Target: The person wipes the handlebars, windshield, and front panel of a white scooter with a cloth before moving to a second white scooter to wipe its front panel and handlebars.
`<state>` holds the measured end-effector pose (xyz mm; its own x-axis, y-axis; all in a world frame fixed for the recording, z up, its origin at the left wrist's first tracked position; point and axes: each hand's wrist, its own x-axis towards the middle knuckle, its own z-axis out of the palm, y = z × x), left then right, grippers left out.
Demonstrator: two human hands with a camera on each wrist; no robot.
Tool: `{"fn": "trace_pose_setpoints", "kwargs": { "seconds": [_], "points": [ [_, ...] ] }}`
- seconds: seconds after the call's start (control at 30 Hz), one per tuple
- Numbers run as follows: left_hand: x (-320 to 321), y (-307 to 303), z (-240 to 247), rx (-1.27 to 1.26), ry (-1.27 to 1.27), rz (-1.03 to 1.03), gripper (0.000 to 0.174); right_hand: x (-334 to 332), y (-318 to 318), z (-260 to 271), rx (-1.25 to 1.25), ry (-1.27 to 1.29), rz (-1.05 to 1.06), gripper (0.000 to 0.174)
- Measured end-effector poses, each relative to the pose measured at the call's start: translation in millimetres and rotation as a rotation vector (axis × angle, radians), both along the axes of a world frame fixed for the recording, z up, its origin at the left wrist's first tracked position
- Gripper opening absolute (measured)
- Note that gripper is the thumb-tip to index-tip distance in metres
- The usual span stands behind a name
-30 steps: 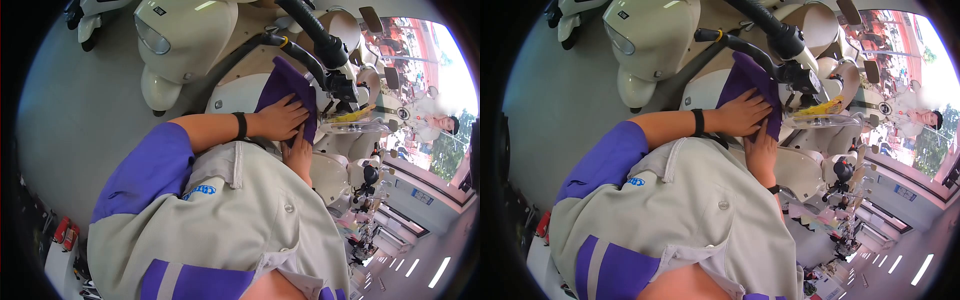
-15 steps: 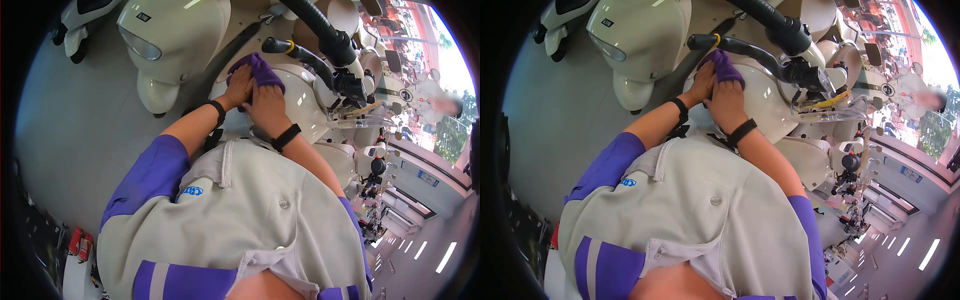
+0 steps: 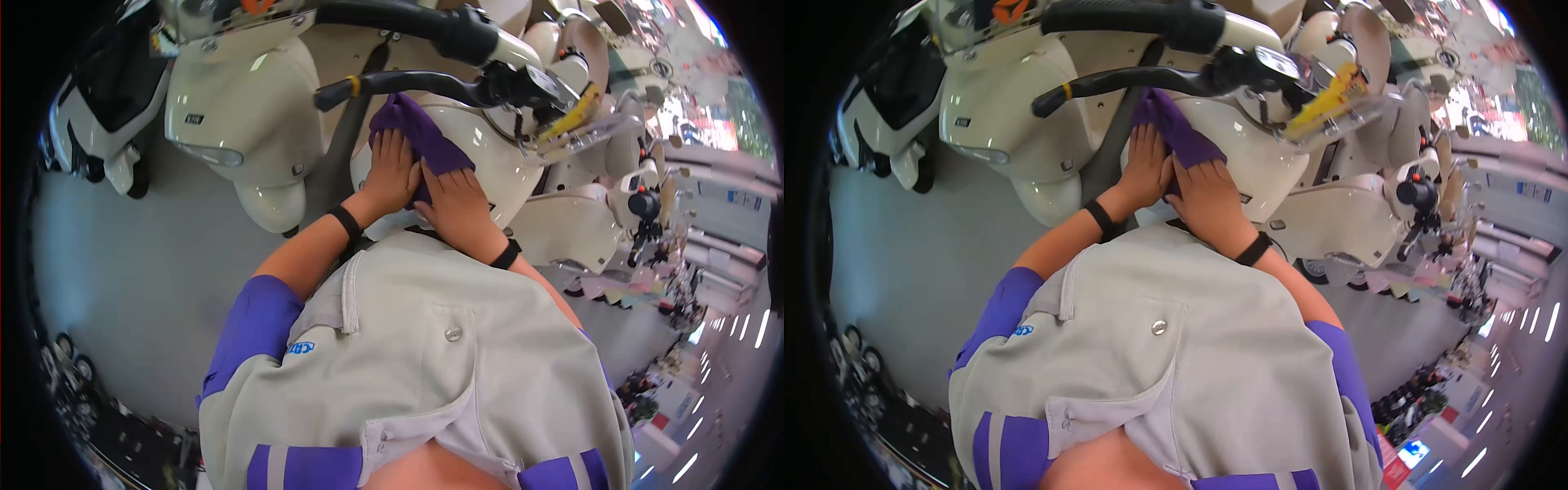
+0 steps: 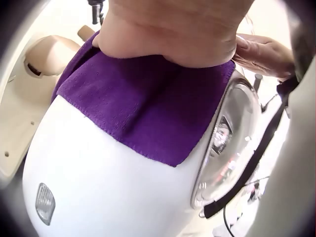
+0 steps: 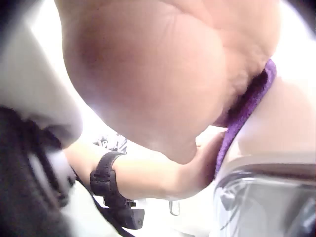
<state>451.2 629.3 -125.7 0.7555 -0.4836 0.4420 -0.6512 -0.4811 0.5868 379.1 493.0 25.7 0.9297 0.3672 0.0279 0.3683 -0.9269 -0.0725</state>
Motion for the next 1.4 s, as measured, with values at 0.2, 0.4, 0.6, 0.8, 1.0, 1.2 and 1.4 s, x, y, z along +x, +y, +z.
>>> {"fn": "trace_pose_setpoints", "kwargs": {
  "seconds": [0.2, 0.4, 0.6, 0.8, 1.0, 1.2, 1.4],
  "points": [
    [-34.3, -32.8, 94.0, 0.231, -0.163, -0.190, 0.064, -57.9, -50.1, 6.0, 0.152, -0.101, -0.309, 0.072],
    [-45.3, -87.9, 140.7, 0.311, -0.140, -0.330, 0.044, -83.7, -94.4, -8.0, 0.391, -0.044, -0.541, 0.068],
    [-51.2, -132.7, 143.7, 0.230, -0.138, -0.491, 0.046, -79.2, -146.1, -64.7, 0.804, -0.032, -0.862, 0.066],
    [-61.5, -188.2, 126.9, 0.482, -0.352, -0.380, 0.060, -36.2, -189.9, -126.7, 1.015, -0.301, -0.823, 0.068],
    [-73.3, -208.3, 127.8, 0.654, -0.412, -0.354, 0.058, -40.6, -217.8, -135.7, 1.403, -0.339, -0.679, 0.055],
    [-61.8, -166.0, 148.9, 0.468, -0.185, -0.329, 0.053, -44.7, -192.8, -122.8, 1.235, -0.340, -0.709, 0.051],
    [-63.2, -138.0, 158.7, 0.655, -0.057, -0.254, 0.031, -48.5, -141.8, -72.2, 0.985, -0.349, -0.537, 0.050]
  ]
}}
